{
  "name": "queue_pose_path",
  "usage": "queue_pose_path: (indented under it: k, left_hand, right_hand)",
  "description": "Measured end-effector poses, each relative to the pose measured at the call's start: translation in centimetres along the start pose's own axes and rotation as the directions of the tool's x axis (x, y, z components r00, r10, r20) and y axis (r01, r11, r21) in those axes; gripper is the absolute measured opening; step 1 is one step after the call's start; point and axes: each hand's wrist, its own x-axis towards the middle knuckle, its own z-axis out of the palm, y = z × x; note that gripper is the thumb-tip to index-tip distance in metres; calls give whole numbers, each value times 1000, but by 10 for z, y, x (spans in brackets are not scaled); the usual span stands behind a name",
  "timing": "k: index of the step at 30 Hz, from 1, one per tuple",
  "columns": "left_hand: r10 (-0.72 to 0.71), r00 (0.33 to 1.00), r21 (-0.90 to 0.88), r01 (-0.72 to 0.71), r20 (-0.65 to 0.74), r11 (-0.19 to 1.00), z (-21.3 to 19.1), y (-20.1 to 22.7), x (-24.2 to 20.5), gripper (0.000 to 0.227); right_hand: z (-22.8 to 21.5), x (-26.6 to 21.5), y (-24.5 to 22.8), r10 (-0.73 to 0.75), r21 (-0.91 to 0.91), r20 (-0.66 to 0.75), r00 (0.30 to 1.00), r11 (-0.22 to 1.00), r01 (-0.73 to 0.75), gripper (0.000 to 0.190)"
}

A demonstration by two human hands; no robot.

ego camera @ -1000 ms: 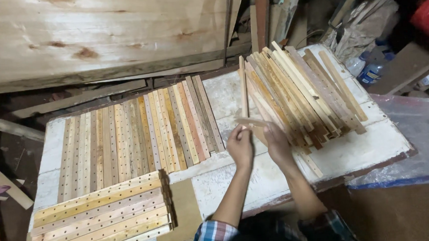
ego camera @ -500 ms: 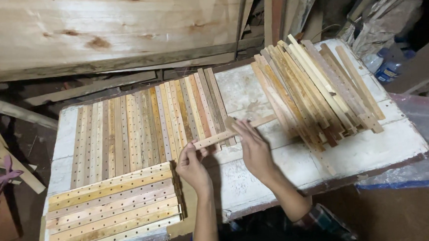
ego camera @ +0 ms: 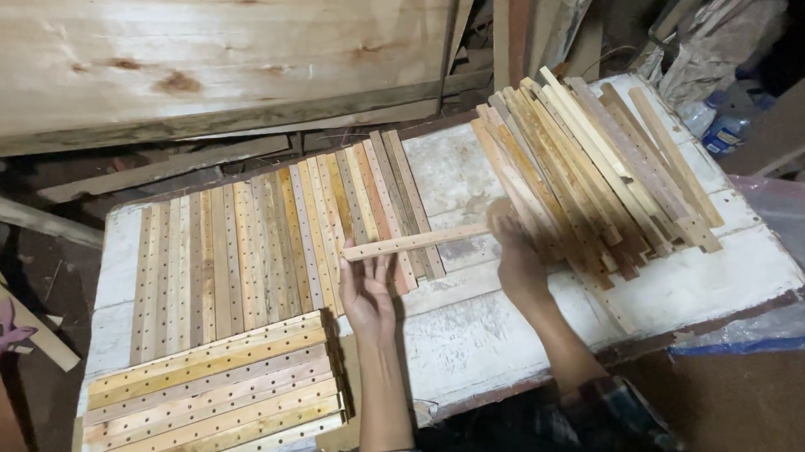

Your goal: Arranging and aligning thin wooden slats side-by-side on a workbench to prepare for assembly.

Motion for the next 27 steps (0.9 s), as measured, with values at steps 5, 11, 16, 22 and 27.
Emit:
queue_pose_path:
  k: [5, 11, 16, 22, 27]
  left_hand:
    - [-20, 996, -207, 37, 81, 978, -34, -18, 18, 32]
    - [-53, 994, -238, 75, 97, 968, -4, -7, -2, 29]
    - [-48, 990, -301, 87, 134, 950, -64, -29, 38, 32]
    - [-63, 988, -384, 113, 140, 916, -81, -38, 50, 35]
    - [-57, 989, -333, 101, 137, 937, -72, -25, 36, 32]
  right_hand:
    - [-11, -22, -86, -249, -64, -161, 955, 968, 242, 50]
    - [6, -51, -191, -573, -77, -298, 763, 812, 579, 45]
    - [-25, -41, -132, -494, -78, -270, 827, 867, 492, 54]
    - [-20, -17, -76, 114, -185, 19, 993, 977, -109, 57]
    - [1, -48, -214, -582, -17, -283, 763, 798, 603, 42]
